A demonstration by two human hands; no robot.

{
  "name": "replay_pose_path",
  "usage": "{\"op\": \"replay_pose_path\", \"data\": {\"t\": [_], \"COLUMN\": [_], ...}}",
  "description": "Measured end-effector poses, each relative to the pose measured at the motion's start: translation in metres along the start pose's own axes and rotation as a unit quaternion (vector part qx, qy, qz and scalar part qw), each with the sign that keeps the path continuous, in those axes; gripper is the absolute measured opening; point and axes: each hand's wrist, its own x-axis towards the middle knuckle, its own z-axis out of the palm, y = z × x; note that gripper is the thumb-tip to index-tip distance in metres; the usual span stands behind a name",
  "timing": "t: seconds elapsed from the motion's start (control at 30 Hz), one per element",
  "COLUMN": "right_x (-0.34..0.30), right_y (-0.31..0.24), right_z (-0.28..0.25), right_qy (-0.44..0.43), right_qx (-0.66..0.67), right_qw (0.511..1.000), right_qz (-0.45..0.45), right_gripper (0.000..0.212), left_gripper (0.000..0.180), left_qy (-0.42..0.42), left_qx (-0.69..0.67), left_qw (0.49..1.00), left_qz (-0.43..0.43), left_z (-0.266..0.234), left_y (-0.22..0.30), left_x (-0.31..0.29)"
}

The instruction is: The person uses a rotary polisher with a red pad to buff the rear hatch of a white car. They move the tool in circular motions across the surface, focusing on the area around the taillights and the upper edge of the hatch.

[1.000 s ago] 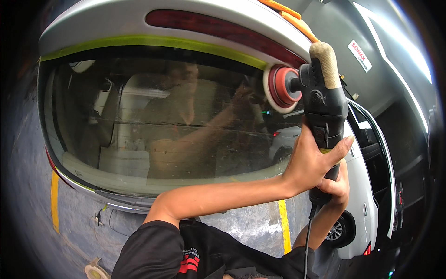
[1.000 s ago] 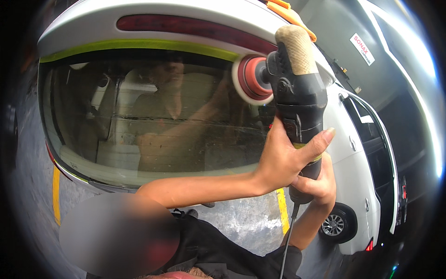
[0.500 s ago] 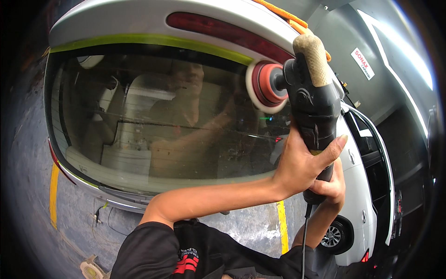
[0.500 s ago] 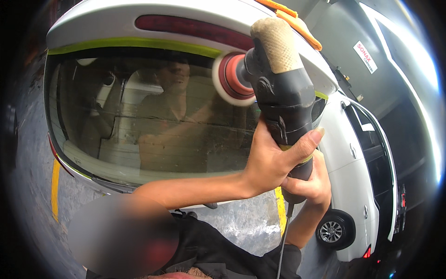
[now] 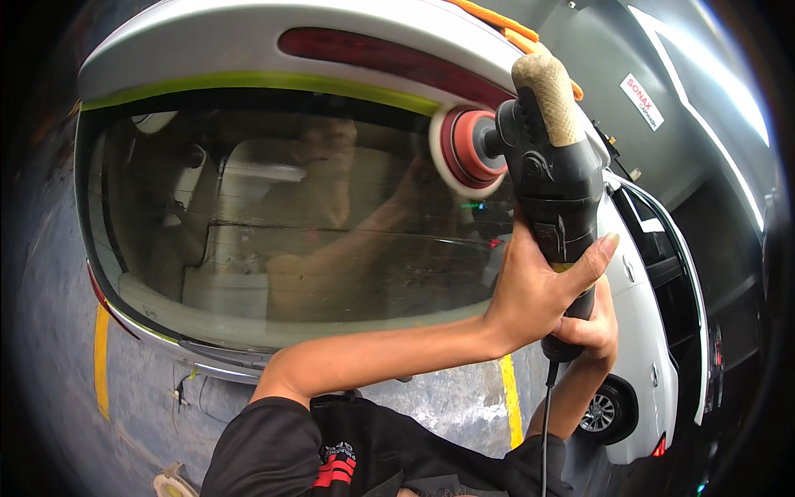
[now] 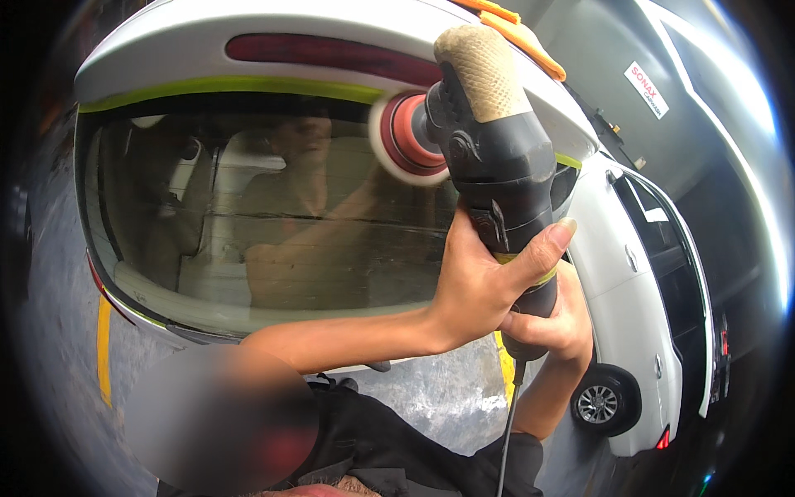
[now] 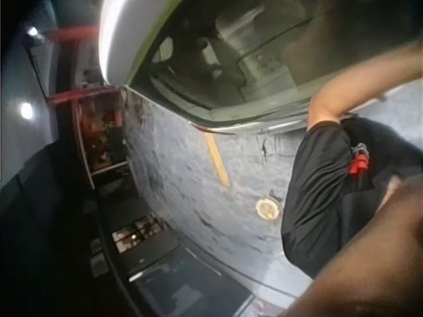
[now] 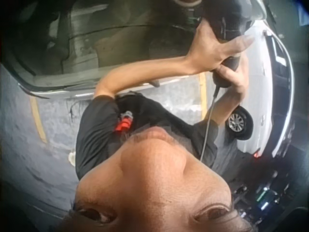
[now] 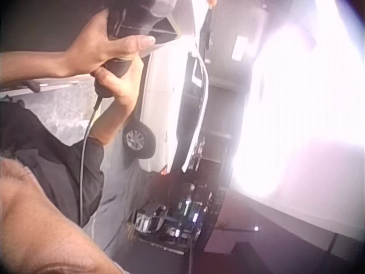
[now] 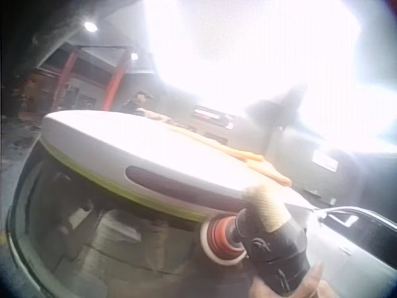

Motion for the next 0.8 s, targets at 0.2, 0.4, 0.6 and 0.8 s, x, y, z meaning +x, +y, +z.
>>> {"op": "replay_pose_path", "data": {"t": [0.2,0.4,0.6,0.8], "right_x": [0.013,0.013,0.001,-0.005], "right_y": [-0.014,-0.019,-0.016,-0.016], "right_z": [0.011,0.013,0.011,0.005], "right_qy": [-0.034,-0.024,0.024,0.016], "right_qx": [-0.008,-0.017,-0.054,-0.041], "right_qw": [0.999,0.999,0.998,0.999], "right_qz": [-0.013,-0.012,-0.016,0.021], "right_gripper": [0.071,0.075,0.064,0.062], "left_gripper": [0.052,0.073,0.052,0.048], "left_qy": [0.025,0.009,0.017,0.017], "left_qx": [0.004,-0.010,-0.018,-0.026], "left_qw": [0.999,1.000,0.999,0.999], "left_qz": [0.027,0.021,0.025,0.004], "left_z": [-0.006,-0.007,0.003,0.005], "left_y": [0.020,0.027,0.010,0.003], "left_x": [0.001,0.003,0.002,0.001]}}
